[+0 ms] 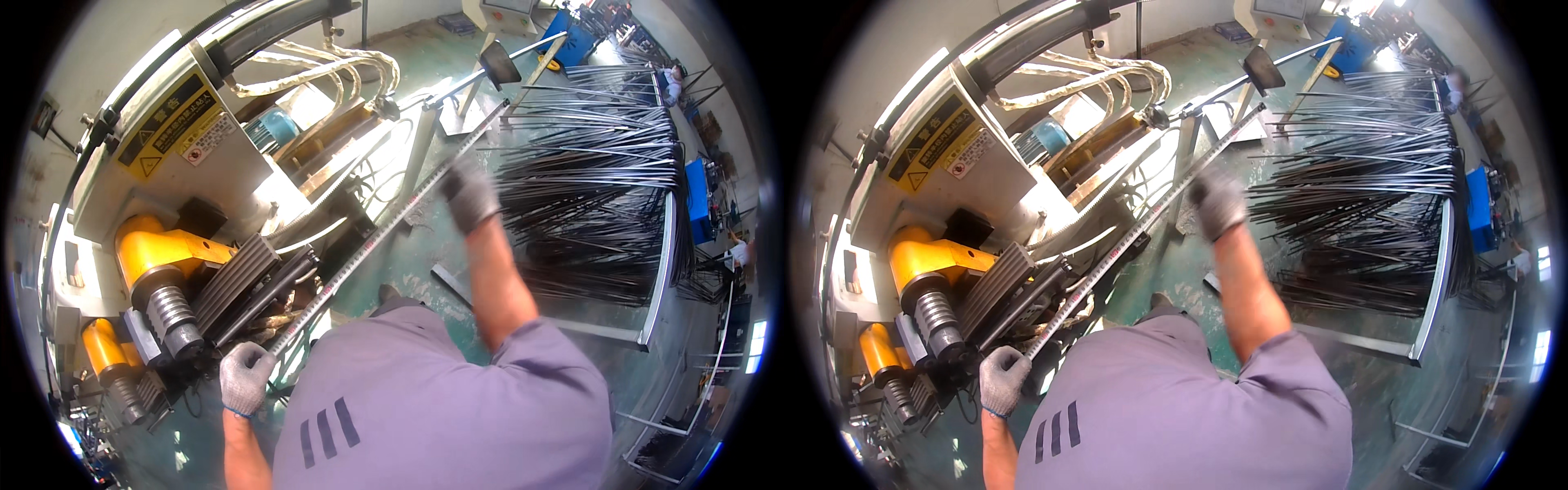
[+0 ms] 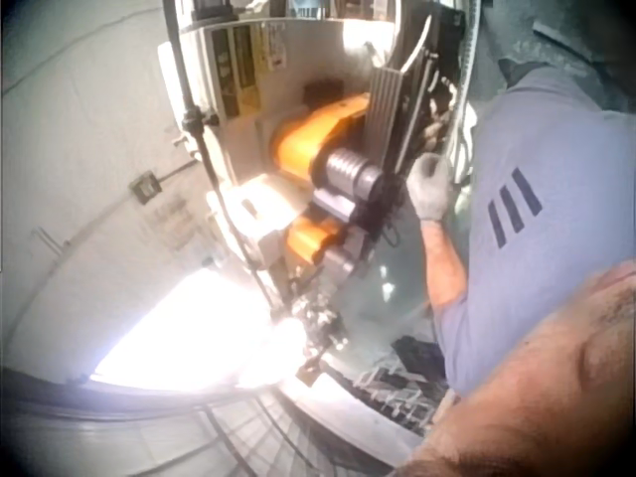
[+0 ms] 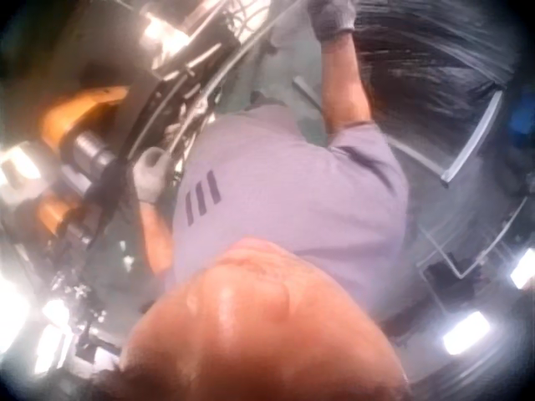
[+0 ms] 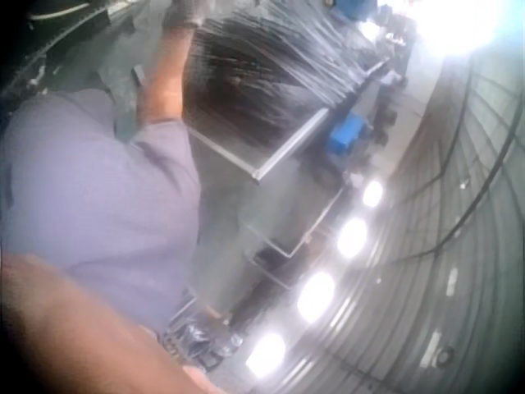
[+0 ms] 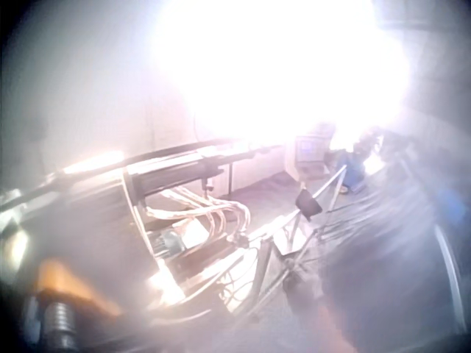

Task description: The person measures a long metal rod with a tape measure and places it into a hydraulic cutting machine. They operate the machine to cut the rod, then remove the cut piece and repeat the process with another rod. The person wears gloves and uses a tape measure to ensure precise lengths before cutting.

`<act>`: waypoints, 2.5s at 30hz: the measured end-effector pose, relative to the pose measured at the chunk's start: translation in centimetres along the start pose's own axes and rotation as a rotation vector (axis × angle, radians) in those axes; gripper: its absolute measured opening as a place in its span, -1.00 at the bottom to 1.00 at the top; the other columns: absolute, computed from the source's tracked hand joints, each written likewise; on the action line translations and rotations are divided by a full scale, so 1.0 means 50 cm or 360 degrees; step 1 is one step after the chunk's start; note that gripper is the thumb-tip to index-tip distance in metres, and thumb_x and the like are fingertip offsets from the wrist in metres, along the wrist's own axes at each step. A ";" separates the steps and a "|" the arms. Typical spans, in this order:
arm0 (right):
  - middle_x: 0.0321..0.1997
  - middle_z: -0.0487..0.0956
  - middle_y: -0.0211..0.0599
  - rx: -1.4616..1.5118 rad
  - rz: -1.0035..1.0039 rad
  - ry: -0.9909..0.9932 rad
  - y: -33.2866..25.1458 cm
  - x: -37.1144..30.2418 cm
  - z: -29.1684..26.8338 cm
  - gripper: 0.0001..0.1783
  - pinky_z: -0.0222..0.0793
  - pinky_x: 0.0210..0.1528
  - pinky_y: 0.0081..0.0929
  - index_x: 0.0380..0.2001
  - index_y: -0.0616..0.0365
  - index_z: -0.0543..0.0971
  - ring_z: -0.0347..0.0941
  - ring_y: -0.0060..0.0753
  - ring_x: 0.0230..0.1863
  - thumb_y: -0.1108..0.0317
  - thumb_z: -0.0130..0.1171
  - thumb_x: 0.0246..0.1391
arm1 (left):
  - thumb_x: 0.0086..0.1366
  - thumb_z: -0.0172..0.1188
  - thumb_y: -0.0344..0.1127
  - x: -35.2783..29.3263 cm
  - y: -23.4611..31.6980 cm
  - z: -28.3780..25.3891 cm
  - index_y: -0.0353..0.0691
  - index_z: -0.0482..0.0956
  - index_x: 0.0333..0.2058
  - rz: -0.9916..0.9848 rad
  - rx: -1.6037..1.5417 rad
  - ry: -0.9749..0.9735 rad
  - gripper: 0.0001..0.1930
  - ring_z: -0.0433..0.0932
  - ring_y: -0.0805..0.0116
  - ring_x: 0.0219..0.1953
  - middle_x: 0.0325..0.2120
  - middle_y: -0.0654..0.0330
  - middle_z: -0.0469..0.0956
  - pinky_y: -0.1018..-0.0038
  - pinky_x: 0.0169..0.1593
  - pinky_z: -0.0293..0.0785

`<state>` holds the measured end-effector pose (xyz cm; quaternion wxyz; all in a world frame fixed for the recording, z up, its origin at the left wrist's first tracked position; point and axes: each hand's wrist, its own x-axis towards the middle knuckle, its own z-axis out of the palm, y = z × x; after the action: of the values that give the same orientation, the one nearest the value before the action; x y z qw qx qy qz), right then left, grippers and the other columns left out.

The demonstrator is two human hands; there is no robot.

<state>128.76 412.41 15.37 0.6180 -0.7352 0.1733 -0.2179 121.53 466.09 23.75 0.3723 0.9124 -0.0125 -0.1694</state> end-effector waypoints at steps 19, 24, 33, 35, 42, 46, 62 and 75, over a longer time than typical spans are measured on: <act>-0.33 0.59 -0.46 0.0929 0.0767 0.0101 0.019 0.103 0.120 -0.61 0.34 -0.47 -0.72 -0.04 0.25 0.74 0.41 -0.65 -0.47 0.08 0.27 0.56 | 0.31 0.53 -0.32 -0.014 -0.113 -0.134 -0.41 0.71 -0.16 0.0072 0.0251 0.0783 -0.72 0.72 0.07 -0.23 -0.29 -0.07 0.72 0.17 -0.03 0.61; -0.36 0.56 -0.44 0.0870 0.0817 0.0064 0.042 0.153 0.119 -0.63 0.33 -0.47 -0.68 0.01 0.28 0.72 0.40 -0.63 -0.48 0.12 0.24 0.57 | 0.30 0.54 -0.32 -0.011 -0.105 -0.119 -0.41 0.71 -0.18 0.0071 0.0385 0.0962 -0.72 0.73 -0.05 -0.09 -0.19 -0.12 0.72 0.11 0.07 0.60; -0.38 0.52 -0.46 0.0965 0.0875 0.0183 0.123 0.211 0.068 -0.71 0.21 -0.60 -0.66 0.02 0.13 0.65 0.34 -0.58 -0.53 0.11 0.28 0.56 | 0.53 0.30 -0.20 0.028 -0.219 -0.112 -0.11 0.81 -0.02 0.0734 0.2012 0.0779 -0.79 0.73 0.11 -0.15 -0.18 0.10 0.77 0.22 0.11 0.64; -0.37 0.54 -0.46 0.0960 0.0919 0.0085 0.137 0.224 0.056 -0.67 0.22 -0.60 -0.67 0.03 0.16 0.66 0.35 -0.59 -0.54 0.10 0.29 0.55 | 0.43 0.44 -0.15 0.023 -0.201 -0.075 -0.13 0.84 -0.20 0.0442 0.1832 0.0971 -0.81 0.73 0.02 -0.17 -0.22 0.06 0.77 0.15 0.04 0.65; -0.39 0.55 -0.50 0.0828 0.0932 0.0081 0.142 0.238 0.045 -0.69 0.24 -0.60 -0.66 -0.04 0.13 0.70 0.39 -0.59 -0.56 0.09 0.36 0.49 | 0.24 0.58 -0.09 0.032 -0.152 -0.056 -0.19 0.82 -0.34 0.0251 0.0987 0.1301 -0.72 0.73 -0.07 -0.25 -0.33 0.03 0.77 0.06 -0.03 0.67; -0.39 0.54 -0.52 0.0780 0.0972 0.0047 0.140 0.242 0.039 -0.71 0.20 -0.59 -0.65 -0.06 0.10 0.70 0.38 -0.59 -0.55 0.09 0.35 0.49 | 0.22 0.58 -0.11 0.032 -0.170 -0.059 -0.19 0.80 -0.38 0.0310 0.1142 0.1257 -0.74 0.73 -0.04 -0.24 -0.35 0.05 0.77 0.11 -0.03 0.69; -0.40 0.51 -0.51 0.0786 0.0937 0.0032 0.145 0.246 0.033 -0.68 0.16 -0.57 -0.64 0.02 0.13 0.65 0.34 -0.59 -0.52 0.08 0.27 0.54 | 0.31 0.55 -0.15 0.034 -0.208 -0.066 -0.17 0.82 -0.27 0.0211 0.1352 0.1092 -0.78 0.73 0.04 -0.23 -0.34 0.11 0.78 0.14 -0.05 0.66; -0.37 0.51 -0.52 0.0729 0.0915 0.0079 0.152 0.253 0.039 -0.66 0.19 -0.58 -0.66 0.03 0.12 0.65 0.35 -0.62 -0.52 0.06 0.28 0.55 | 0.32 0.55 0.02 0.055 -0.182 -0.065 -0.21 0.75 -0.08 -0.0166 0.1002 0.1044 -0.57 0.78 -0.01 -0.15 -0.26 0.07 0.81 0.16 0.07 0.67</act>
<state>140.61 406.04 8.95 0.7982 -0.4935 0.3345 -0.0863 124.22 474.45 18.83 0.0522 0.9860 0.1010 0.1220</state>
